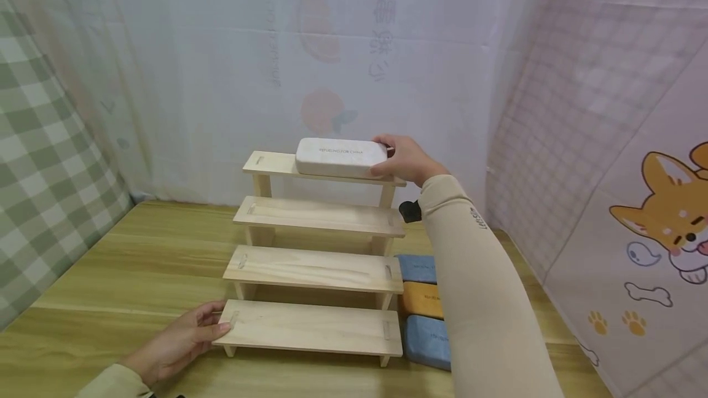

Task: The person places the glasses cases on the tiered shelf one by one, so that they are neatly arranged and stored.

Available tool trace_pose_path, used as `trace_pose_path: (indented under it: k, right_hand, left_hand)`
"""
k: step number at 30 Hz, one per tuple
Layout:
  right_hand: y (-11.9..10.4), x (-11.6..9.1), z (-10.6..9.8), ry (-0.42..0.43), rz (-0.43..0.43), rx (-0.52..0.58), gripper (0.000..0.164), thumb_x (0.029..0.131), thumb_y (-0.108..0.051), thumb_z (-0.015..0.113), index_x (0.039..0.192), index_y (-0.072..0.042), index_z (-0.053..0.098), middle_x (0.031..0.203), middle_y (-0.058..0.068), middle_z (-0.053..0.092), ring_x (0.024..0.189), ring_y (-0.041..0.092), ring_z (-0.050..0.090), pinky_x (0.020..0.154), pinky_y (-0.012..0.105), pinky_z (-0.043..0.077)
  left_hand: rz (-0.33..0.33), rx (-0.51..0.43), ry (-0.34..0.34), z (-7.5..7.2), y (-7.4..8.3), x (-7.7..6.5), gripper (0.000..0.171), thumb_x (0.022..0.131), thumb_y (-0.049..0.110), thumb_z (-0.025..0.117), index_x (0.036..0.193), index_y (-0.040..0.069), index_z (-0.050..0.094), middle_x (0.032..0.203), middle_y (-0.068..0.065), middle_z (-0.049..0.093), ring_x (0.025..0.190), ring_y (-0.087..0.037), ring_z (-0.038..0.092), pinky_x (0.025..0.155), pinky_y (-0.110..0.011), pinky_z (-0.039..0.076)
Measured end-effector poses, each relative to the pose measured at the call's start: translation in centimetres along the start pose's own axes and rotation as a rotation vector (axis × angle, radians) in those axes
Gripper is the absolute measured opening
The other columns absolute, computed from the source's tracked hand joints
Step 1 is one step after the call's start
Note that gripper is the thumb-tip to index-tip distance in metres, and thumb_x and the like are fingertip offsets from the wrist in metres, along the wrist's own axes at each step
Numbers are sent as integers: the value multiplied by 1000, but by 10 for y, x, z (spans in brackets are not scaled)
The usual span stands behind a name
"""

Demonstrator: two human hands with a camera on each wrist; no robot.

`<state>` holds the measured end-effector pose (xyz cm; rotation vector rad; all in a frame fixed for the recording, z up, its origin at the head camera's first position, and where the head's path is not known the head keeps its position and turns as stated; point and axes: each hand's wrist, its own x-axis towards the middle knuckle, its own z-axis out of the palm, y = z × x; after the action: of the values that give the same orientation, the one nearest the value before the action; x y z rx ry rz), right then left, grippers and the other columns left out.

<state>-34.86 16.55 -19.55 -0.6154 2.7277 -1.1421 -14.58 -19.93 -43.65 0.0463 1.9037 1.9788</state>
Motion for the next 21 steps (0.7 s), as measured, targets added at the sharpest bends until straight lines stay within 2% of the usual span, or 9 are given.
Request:
trace_pose_path:
  k: [10, 15, 21]
  right_hand:
    - [1, 5, 0, -30, 38, -64, 69, 84, -12, 70, 145, -7, 40, 130, 17, 50, 114, 29, 48, 97, 43, 40]
    - [0, 9, 1, -47, 20, -106, 68, 84, -11, 68, 146, -4, 39, 128, 19, 52, 112, 29, 48, 96, 42, 39]
    - [2, 11, 0, -76, 19, -97, 68, 84, -12, 66, 146, -4, 38, 132, 20, 50, 115, 30, 47, 99, 42, 37]
  left_hand:
    - [11, -8, -10, 0, 0, 0, 78, 96, 15, 60, 142, -20, 8, 127, -23, 46, 101, -17, 55, 87, -31, 48]
    - [11, -10, -8, 0, 0, 0, 77, 96, 14, 60, 142, -20, 9, 126, -22, 47, 100, -17, 55, 87, -31, 49]
    - [11, -18, -14, 0, 1, 0, 75, 96, 13, 60, 141, -20, 11, 124, -20, 48, 100, -17, 56, 88, -31, 49]
